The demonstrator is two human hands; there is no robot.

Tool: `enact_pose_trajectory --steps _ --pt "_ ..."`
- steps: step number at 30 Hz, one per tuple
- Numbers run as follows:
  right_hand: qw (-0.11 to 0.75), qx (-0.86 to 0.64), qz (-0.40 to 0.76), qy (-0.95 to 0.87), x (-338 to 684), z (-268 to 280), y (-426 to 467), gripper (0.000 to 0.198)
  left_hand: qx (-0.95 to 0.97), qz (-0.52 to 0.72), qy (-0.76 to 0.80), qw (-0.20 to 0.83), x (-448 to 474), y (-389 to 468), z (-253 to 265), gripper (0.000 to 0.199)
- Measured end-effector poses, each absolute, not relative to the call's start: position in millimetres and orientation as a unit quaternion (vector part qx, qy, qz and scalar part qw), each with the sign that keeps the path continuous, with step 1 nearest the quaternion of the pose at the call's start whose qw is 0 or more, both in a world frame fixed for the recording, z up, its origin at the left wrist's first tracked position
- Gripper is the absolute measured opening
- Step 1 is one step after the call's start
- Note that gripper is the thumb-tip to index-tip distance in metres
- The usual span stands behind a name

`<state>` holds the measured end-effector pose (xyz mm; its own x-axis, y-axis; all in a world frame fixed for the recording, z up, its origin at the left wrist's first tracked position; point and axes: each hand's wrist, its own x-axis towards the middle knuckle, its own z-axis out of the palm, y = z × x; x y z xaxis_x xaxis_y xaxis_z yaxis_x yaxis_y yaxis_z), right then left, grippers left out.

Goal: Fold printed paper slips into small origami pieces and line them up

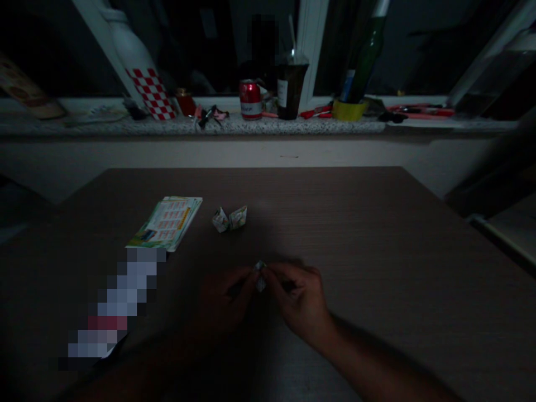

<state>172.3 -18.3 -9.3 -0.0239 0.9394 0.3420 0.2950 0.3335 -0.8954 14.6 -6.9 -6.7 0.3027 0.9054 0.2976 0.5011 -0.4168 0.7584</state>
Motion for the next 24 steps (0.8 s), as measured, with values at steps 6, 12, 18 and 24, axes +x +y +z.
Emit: enact_pose_trajectory --steps 6,12,18,24 --pt "0.459 -0.445 0.348 -0.685 176 -11 -19 0.024 0.748 0.358 0.458 0.318 12 -5 -5 0.033" --pt "0.452 -0.455 0.35 -0.683 175 -12 -20 0.027 0.774 0.362 0.439 0.28 13 -5 -5 0.033" --pt "0.497 -0.468 0.326 -0.653 173 -14 -19 0.016 0.737 0.36 0.447 0.357 13 -3 -7 0.031" --pt "0.487 -0.472 0.378 -0.63 176 -21 -19 0.019 0.769 0.356 0.425 0.32 15 -2 -6 0.035"
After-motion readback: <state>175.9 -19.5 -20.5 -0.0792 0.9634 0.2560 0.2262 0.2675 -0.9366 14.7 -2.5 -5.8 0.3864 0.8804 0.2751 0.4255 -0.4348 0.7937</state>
